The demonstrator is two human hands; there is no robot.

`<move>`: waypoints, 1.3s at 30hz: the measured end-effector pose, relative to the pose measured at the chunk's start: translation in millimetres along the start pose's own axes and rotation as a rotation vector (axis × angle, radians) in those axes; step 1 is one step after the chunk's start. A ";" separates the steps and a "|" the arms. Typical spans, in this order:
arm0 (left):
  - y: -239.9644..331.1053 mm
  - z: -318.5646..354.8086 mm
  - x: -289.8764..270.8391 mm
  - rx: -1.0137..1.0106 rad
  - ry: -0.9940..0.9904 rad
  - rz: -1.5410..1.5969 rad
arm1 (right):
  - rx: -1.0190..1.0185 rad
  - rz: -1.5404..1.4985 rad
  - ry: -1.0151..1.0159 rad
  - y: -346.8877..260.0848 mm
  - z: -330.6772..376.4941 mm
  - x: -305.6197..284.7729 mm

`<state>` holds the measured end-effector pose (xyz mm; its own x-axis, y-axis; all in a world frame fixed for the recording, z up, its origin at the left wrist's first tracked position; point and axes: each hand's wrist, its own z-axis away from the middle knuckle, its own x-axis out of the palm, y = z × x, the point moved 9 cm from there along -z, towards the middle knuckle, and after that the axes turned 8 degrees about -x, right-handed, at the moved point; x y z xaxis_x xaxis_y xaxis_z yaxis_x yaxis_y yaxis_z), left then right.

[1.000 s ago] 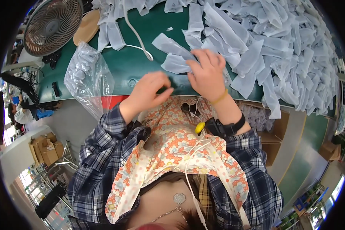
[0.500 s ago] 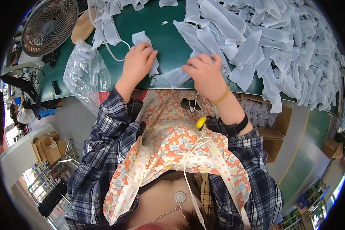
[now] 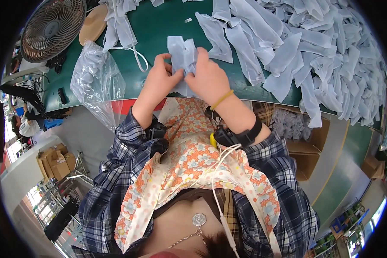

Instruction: The person picks up a plastic bag, opens it, and places it on the table. They then pick up and fold white foam sleeves one at a time, place the stack into the plastic bag, and put the filled bag into a cardboard box.

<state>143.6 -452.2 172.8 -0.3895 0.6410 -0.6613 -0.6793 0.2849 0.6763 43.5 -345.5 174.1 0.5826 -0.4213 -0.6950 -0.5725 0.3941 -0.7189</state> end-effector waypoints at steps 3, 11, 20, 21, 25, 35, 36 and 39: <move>6.8 1.1 4.2 0.016 0.011 0.007 | 0.056 -0.085 0.071 10.6 -14.0 0.2; 3.5 6.0 14.2 0.090 0.000 0.129 | 0.052 -0.070 -0.051 13.4 -23.6 14.8; 10.9 17.8 12.0 0.314 0.090 0.209 | 0.071 -0.691 -0.039 24.4 -3.1 27.4; 15.4 18.4 9.6 0.339 0.125 0.149 | 0.029 -0.745 -0.063 21.6 -1.1 27.0; 15.9 17.8 12.2 0.321 0.159 0.089 | -0.310 -0.157 0.212 0.9 -9.4 -28.7; 19.3 20.3 14.3 0.271 0.152 0.098 | -0.177 0.643 0.197 10.9 -23.7 -34.7; 21.7 23.4 12.0 0.327 0.199 0.093 | -0.168 0.383 0.158 10.2 -18.2 -32.5; 29.7 31.4 9.1 0.448 0.277 0.083 | -0.127 -0.133 0.081 9.6 -6.4 -24.7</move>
<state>139.5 -415.5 197.1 -0.6215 0.4792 -0.6198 -0.3309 0.5565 0.7621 19.9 -336.6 184.4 0.6126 -0.5291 -0.5871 -0.5647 0.2268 -0.7936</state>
